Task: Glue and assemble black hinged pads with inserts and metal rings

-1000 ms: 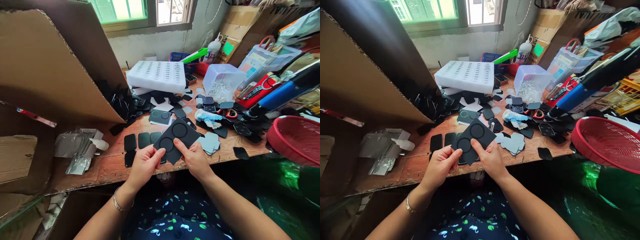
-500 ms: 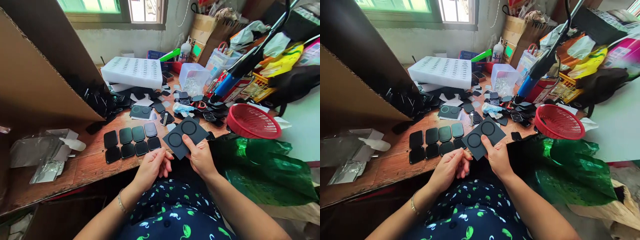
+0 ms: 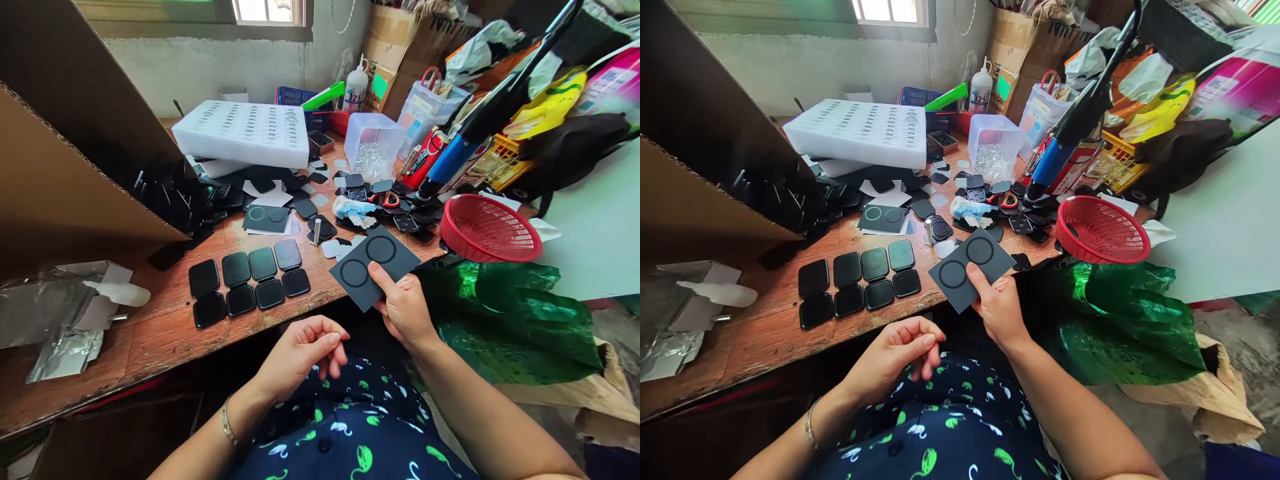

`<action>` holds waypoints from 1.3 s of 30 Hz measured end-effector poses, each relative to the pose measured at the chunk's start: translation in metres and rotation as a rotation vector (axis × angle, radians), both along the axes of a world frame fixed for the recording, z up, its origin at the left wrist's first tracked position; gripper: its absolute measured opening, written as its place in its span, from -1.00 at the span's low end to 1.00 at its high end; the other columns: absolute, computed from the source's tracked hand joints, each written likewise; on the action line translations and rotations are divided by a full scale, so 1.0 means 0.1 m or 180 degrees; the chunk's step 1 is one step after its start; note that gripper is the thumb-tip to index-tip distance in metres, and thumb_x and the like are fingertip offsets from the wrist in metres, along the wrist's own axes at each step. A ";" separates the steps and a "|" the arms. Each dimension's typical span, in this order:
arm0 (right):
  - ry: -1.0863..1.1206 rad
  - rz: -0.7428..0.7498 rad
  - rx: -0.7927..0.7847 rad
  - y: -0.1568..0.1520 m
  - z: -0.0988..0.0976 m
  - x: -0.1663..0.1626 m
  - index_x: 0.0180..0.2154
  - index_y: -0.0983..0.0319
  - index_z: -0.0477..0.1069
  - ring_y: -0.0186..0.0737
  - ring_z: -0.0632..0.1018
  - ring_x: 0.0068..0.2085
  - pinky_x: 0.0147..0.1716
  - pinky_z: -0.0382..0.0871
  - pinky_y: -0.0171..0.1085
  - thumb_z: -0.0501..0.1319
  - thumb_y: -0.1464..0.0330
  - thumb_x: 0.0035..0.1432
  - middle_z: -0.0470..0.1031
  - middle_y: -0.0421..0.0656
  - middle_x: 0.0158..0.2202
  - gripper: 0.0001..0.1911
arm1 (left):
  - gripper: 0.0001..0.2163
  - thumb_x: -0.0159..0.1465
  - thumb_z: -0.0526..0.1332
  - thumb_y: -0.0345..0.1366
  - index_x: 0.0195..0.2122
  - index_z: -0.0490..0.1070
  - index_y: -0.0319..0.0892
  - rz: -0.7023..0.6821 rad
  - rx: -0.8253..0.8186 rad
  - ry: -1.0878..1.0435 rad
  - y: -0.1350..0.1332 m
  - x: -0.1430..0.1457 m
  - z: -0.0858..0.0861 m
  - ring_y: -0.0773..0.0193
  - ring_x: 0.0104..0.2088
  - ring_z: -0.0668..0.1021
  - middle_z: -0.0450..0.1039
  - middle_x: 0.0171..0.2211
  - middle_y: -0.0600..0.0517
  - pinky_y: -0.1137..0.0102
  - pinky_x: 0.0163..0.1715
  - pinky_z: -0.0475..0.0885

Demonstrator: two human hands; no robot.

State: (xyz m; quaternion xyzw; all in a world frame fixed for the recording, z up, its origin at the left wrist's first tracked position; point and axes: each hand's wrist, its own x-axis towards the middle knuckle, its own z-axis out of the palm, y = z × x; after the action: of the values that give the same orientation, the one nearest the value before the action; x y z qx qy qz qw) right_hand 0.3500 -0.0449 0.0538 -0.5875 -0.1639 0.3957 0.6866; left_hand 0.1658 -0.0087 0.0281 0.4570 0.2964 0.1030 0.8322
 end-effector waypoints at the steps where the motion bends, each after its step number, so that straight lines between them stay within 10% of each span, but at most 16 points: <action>1: -0.0001 0.0032 -0.0025 -0.01 -0.01 -0.01 -0.40 0.26 0.53 -0.36 0.43 -0.59 -0.78 0.19 -0.44 0.52 0.10 -0.16 0.56 -0.16 -0.45 -0.58 | -0.59 0.12 0.44 -0.07 -0.08 0.49 -0.17 0.0013 0.0061 -0.0029 0.02 0.00 0.00 0.28 -0.38 0.58 0.59 -0.28 -0.07 0.47 -0.44 0.40; 7: 0.0013 0.0165 -0.0131 -0.05 -0.04 -0.06 -0.44 0.27 0.49 -0.43 0.35 -0.63 -0.79 0.12 -0.46 0.52 0.10 -0.15 0.49 -0.21 -0.52 -0.59 | -0.70 0.23 0.31 -0.07 -0.49 0.58 -0.19 0.0069 0.1054 0.0393 0.21 -0.02 0.08 0.19 -0.27 0.57 0.59 -0.38 -0.09 0.35 -0.18 0.44; 11: -0.0025 0.0278 -0.0152 -0.07 -0.02 -0.07 -0.46 0.28 0.48 -0.45 0.31 -0.65 -0.80 0.09 -0.46 0.51 0.09 -0.13 0.46 -0.22 -0.55 -0.58 | -0.52 0.07 0.45 -0.22 0.05 0.54 -0.07 -0.0608 0.0848 0.0253 0.29 -0.08 0.10 0.19 -0.16 0.58 0.60 -0.07 -0.08 0.37 -0.19 0.46; 15: -0.0018 0.0270 -0.0190 -0.08 -0.01 -0.07 -0.49 0.28 0.48 -0.45 0.29 -0.67 -0.81 0.06 -0.45 0.52 0.09 -0.15 0.45 -0.22 -0.57 -0.58 | -0.68 0.12 0.41 -0.08 -0.21 0.63 -0.20 -0.1263 0.0917 0.0485 0.29 -0.11 0.07 0.23 -0.33 0.57 0.63 -0.31 -0.06 0.41 -0.30 0.42; 28: -0.0086 0.0573 -0.0090 -0.11 -0.11 -0.19 -0.50 0.28 0.45 -0.39 0.40 -0.58 -0.65 0.32 -0.41 0.48 0.08 -0.06 0.44 -0.22 -0.55 -0.58 | -0.58 0.20 0.28 0.07 -0.58 0.53 -0.18 -0.0216 0.0608 0.0004 0.06 0.28 0.05 0.28 -0.48 0.46 0.51 -0.56 -0.03 0.38 -0.32 0.35; 32: -0.0184 -0.0040 -0.0088 -0.11 -0.11 -0.04 -0.47 0.29 0.45 -0.45 0.32 -0.63 -0.74 0.17 -0.44 0.52 0.07 -0.14 0.42 -0.24 -0.57 -0.55 | -0.56 0.24 0.25 0.04 -0.65 0.45 -0.17 -0.0528 0.0392 0.0082 0.03 0.12 0.04 0.34 -0.57 0.40 0.41 -0.65 0.02 0.40 -0.39 0.33; 37: -0.0184 0.0271 -0.0285 -0.14 -0.10 0.15 -0.44 0.28 0.46 -0.47 0.28 -0.66 -0.78 0.13 -0.46 0.51 0.08 -0.12 0.39 -0.25 -0.58 -0.56 | -0.70 0.12 0.40 -0.19 -0.11 0.60 -0.09 -0.1017 0.0990 0.0201 0.07 -0.19 -0.03 0.14 0.02 0.53 0.50 0.11 -0.07 0.36 -0.06 0.41; 39: -0.0126 0.0527 -0.0351 -0.17 -0.12 0.13 -0.46 0.28 0.44 -0.46 0.27 -0.66 -0.75 0.17 -0.44 0.49 0.07 -0.08 0.36 -0.25 -0.59 -0.56 | -0.76 0.14 0.39 -0.12 -0.22 0.62 -0.12 -0.0992 0.1185 0.0259 0.09 -0.22 -0.06 0.07 0.08 0.52 0.54 0.06 -0.09 0.32 0.03 0.39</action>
State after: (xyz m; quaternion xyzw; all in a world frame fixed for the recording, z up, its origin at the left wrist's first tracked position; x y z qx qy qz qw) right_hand 0.3633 -0.0620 0.0414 -0.6165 -0.2034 0.4478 0.6149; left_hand 0.1439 0.0005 0.0223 0.6465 0.2315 0.0077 0.7269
